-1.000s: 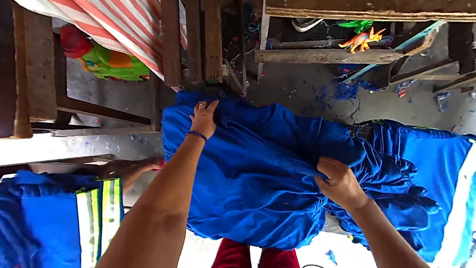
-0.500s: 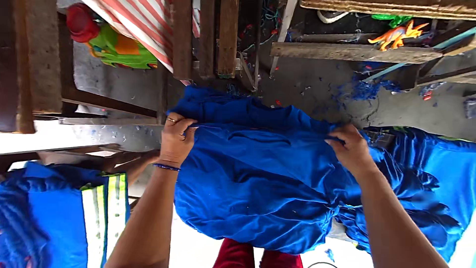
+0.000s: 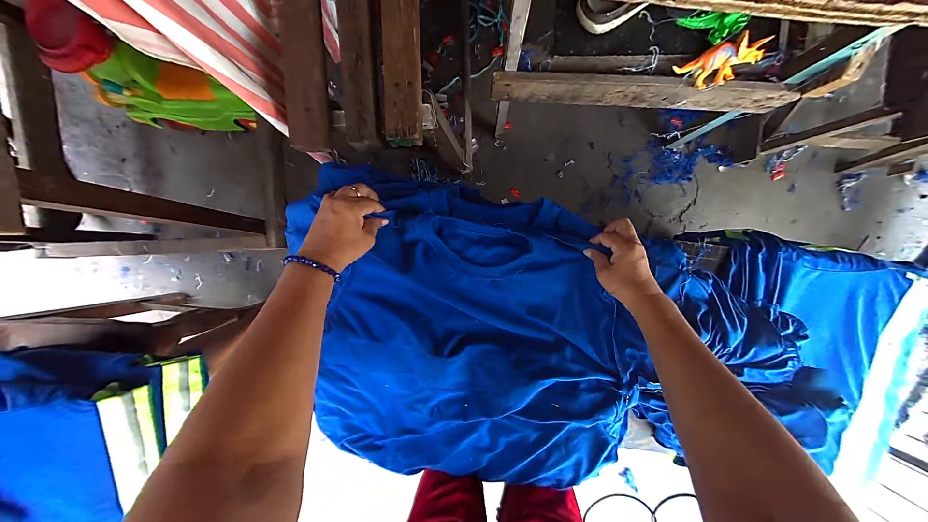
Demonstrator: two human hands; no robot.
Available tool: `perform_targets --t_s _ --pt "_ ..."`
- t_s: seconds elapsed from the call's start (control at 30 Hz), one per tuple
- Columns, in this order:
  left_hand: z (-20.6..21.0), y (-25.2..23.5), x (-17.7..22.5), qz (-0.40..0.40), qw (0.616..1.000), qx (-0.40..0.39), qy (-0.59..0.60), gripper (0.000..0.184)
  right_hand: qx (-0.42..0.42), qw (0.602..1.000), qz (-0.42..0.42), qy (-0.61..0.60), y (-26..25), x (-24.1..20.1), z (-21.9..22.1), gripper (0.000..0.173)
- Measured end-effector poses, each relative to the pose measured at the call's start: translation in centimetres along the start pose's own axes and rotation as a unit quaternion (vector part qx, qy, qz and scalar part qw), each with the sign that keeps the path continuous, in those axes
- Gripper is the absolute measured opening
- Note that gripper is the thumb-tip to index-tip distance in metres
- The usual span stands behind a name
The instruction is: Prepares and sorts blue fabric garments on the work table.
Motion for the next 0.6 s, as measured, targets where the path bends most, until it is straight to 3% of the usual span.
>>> perform_targets --t_s 0.1,0.2,0.23,0.27,0.33,0.4,0.5,0.6 --pt "-0.2 1.4 0.0 0.038 0.996 0.075 0.026 0.011 0.075 0.996 -0.049 0.014 2.4 -0.8 -0.5 0.017" --pt "-0.5 3.0 -0.1 0.048 0.992 0.108 0.048 0.01 0.068 0.996 0.004 0.055 5.2 -2.3 -1.3 0.052" --pt "-0.6 3.5 0.1 0.042 0.992 0.108 0.052 0.01 0.057 0.994 0.013 0.087 6.0 -2.6 -1.4 0.056" --pt "-0.8 3.9 0.3 0.031 0.993 0.101 0.054 0.012 0.056 0.991 0.007 0.124 6.8 -2.9 -1.5 0.052" --pt "-1.0 4.8 1.1 0.002 0.996 0.073 0.044 0.035 0.096 0.975 -0.038 0.198 8.4 -3.2 -1.3 0.032" --pt "-1.0 6.0 1.1 -0.003 0.999 0.054 0.007 0.047 0.136 0.954 -0.073 0.259 9.9 -4.1 -1.1 0.026" --pt "-0.5 8.8 0.2 0.019 0.994 0.103 -0.034 0.026 0.165 0.948 -0.14 0.234 11.7 -4.9 -1.4 0.027" --pt "-0.9 12.3 1.0 -0.02 0.987 0.157 -0.01 0.026 0.084 0.97 -0.179 0.144 13.6 -5.9 -3.1 0.032"
Point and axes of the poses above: each hand's wrist, its own y-axis away from the middle knuckle, its own z-axis out of the palm, x = y × z, the point moved 1 cm from there along -y, towards the middle knuckle, and after that the axes turned 2 degrees about y, right-handed, at the moved point
